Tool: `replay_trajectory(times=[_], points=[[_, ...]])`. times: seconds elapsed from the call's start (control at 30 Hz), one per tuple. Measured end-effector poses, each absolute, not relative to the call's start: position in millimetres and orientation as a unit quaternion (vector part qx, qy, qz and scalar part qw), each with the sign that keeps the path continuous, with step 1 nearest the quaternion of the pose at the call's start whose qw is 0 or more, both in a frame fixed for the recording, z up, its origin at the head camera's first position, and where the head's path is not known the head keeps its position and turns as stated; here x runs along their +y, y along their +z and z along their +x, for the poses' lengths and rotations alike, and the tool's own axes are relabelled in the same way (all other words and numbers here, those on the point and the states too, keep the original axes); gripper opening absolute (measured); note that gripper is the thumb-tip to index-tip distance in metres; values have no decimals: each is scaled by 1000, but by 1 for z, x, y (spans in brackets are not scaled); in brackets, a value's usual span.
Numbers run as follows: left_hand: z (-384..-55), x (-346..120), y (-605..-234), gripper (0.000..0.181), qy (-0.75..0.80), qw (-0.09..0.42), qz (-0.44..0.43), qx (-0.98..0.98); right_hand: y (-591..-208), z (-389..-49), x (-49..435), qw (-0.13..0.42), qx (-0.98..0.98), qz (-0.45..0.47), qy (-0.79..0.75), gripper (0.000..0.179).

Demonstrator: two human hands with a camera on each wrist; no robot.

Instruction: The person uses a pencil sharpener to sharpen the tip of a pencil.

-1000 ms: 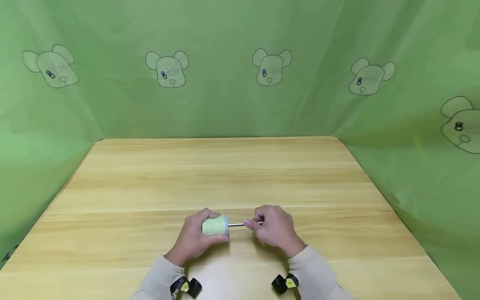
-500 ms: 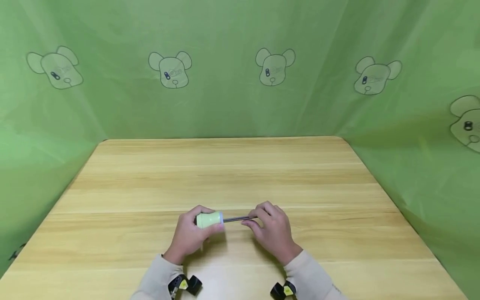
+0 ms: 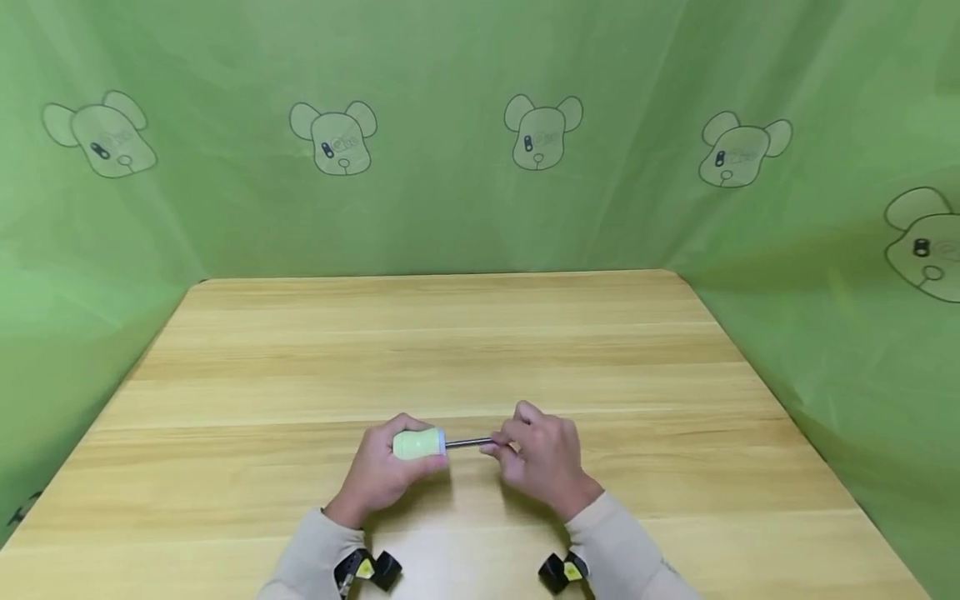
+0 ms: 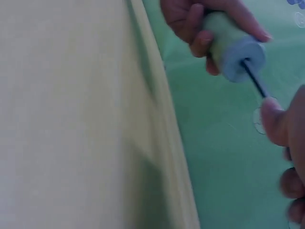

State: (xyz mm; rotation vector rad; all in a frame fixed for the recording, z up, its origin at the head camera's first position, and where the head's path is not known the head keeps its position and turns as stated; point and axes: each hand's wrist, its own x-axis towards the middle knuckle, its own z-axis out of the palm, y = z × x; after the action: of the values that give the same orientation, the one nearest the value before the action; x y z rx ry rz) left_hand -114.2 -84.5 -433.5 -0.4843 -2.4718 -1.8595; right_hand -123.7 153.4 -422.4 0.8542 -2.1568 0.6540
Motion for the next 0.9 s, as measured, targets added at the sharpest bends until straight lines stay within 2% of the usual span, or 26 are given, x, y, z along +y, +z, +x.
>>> replay_trajectory(times=[0.03, 0.17, 0.2, 0.27, 0.33, 0.4, 0.53, 0.63, 0.83, 0.9], points=[[-114, -84, -435, 37, -579, 19, -174, -796, -420, -123, 155, 304, -857, 318, 269, 23], [-113, -81, -440, 46, -522, 74, -254, -811, -409, -123, 163, 33, -889, 260, 374, 27], [-113, -80, -440, 47, -516, 85, -264, -811, -408, -124, 164, -13, -886, 244, 393, 27], [-112, -80, -441, 49, -511, 105, -268, -810, -408, -124, 164, -45, -885, 223, 406, 26], [-113, -79, -441, 49, -520, 115, -249, -809, -411, -124, 160, 14, -903, 211, 374, 20], [-113, -79, -441, 48, -533, 117, -218, -809, -416, -123, 155, 109, -916, 203, 328, 15], [-114, -82, -439, 49, -562, 99, -160, -805, -427, -123, 148, 274, -903, 208, 259, 29], [-112, -85, -435, 48, -588, 71, -125, -796, -431, -125, 149, 338, -869, 248, 262, 34], [-111, -88, -430, 46, -612, 19, -101, -784, -435, -127, 151, 439, -801, 298, 276, 24], [-113, -90, -430, 44, -611, 7, -107, -784, -436, -129, 150, 470, -779, 309, 275, 27]])
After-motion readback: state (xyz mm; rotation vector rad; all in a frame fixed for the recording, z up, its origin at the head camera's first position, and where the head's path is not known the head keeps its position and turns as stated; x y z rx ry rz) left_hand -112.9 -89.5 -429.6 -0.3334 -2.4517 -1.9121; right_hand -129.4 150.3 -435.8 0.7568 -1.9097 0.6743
